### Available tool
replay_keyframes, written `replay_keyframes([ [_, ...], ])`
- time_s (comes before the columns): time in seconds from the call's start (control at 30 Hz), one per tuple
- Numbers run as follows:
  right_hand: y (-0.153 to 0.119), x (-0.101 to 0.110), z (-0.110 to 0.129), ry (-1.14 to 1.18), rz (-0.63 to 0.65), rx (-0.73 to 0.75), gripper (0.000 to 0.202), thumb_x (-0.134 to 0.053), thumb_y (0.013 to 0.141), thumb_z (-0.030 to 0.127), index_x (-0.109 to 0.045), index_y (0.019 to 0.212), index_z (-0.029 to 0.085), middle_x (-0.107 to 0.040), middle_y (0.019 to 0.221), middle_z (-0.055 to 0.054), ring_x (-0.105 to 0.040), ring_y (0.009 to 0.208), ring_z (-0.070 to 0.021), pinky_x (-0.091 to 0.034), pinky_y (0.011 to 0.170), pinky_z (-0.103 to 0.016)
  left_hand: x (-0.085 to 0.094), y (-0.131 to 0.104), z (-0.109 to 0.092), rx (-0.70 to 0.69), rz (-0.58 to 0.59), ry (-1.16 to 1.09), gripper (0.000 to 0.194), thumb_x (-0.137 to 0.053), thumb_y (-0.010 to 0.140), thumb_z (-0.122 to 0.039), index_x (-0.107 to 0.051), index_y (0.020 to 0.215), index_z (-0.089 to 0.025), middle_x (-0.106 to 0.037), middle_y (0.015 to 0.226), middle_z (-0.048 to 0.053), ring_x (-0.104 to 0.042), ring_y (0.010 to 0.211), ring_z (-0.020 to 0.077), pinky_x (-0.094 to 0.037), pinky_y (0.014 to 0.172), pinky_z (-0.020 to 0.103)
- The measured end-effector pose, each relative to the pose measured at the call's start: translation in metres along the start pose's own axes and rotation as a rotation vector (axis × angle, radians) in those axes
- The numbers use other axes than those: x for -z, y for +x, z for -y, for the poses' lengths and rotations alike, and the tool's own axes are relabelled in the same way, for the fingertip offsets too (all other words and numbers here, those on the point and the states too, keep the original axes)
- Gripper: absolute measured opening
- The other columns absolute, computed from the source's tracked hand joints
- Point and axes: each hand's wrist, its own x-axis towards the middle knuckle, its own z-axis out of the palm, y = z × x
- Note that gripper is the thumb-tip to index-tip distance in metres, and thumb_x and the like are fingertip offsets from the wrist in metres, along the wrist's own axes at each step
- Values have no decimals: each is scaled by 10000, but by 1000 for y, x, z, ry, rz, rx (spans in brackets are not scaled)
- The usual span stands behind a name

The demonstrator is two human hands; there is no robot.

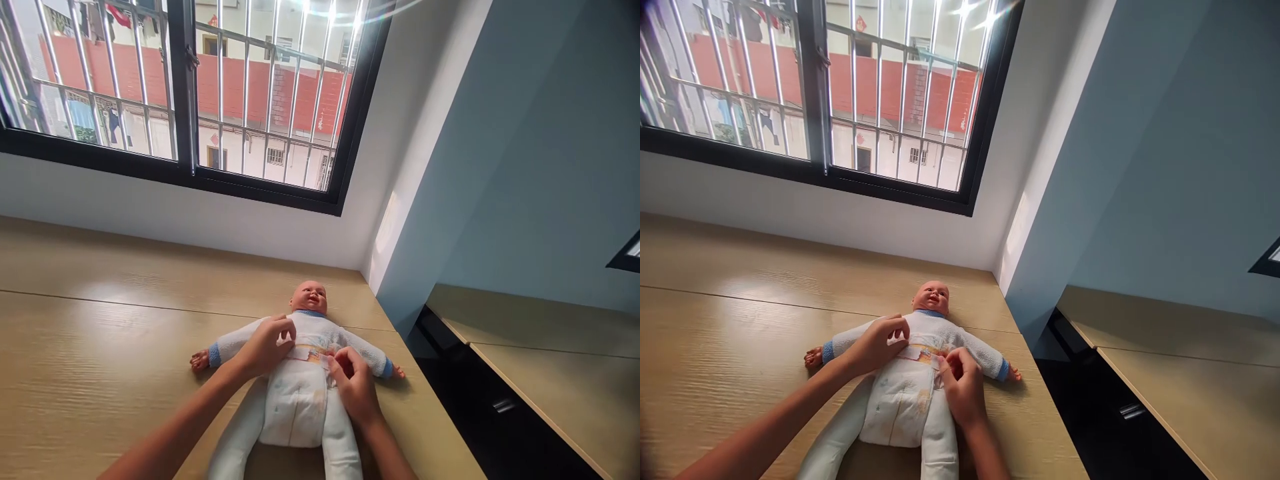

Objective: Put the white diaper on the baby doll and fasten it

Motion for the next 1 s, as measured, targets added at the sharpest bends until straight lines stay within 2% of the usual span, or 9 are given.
replay_keyframes([
  [0.1,-4,-4,12,-71,78,-7,342,-700,811,498,-545,711,211,-518,641,15,-467,610,-158,-380,577,-270,-5,-4,-19,16,98,39,243,-593,814,-414,-527,710,-204,-550,649,-12,-455,616,152,-301,578,294],
  [0.17,-5,-5,15,-116,71,-22,355,-735,775,504,-549,714,209,-542,646,9,-486,614,-163,-382,581,-270,-11,-8,-27,31,98,114,368,-600,810,-534,-482,683,-209,-558,652,4,-460,619,166,-272,573,314],
  [0.23,-5,-6,15,-148,82,-26,340,-732,775,492,-551,717,209,-565,654,1,-499,614,-168,-378,576,-271,-18,-10,-30,32,81,198,408,-576,814,-568,-457,655,-211,-569,670,25,-466,635,183,-263,588,331],
  [0.47,-6,-8,15,-180,84,42,237,-604,863,377,-521,708,218,-545,621,7,-490,585,-167,-353,574,-273,-25,-8,-38,61,83,324,199,-516,805,-327,-469,655,-204,-601,724,59,-481,654,189,-248,596,335],
  [0.57,-7,-7,18,-150,76,84,274,-530,905,367,-472,680,222,-523,618,10,-471,593,-164,-331,576,-272,-7,-4,-36,137,126,399,204,-501,798,-280,-467,613,-201,-587,682,55,-489,639,186,-250,590,329],
  [0.7,-5,3,15,-158,47,61,290,-495,898,382,-433,662,225,-484,594,27,-455,585,-157,-332,584,-269,44,-6,-13,362,181,556,124,-570,653,-180,-471,580,-195,-573,634,55,-522,626,205,-268,588,308],
  [0.83,4,25,-8,-340,-42,-57,247,-469,821,279,-369,601,231,-468,551,28,-449,572,-156,-304,584,-277,89,-15,11,489,178,602,137,-604,582,-120,-561,695,-184,-640,719,68,-575,696,241,-314,617,295],
  [0.9,9,38,-22,-515,-67,-132,249,-472,781,245,-349,565,232,-468,516,24,-425,550,-158,-268,576,-288,97,-15,13,467,186,547,189,-620,618,-149,-605,802,-187,-674,788,53,-596,748,237,-337,631,283],
  [1.0,13,54,-34,-685,-129,-163,281,-489,787,266,-342,550,232,-486,495,19,-397,540,-163,-252,581,-297,87,-11,3,376,225,406,223,-630,715,-263,-629,932,-209,-701,912,23,-620,812,208,-379,643,260],
])
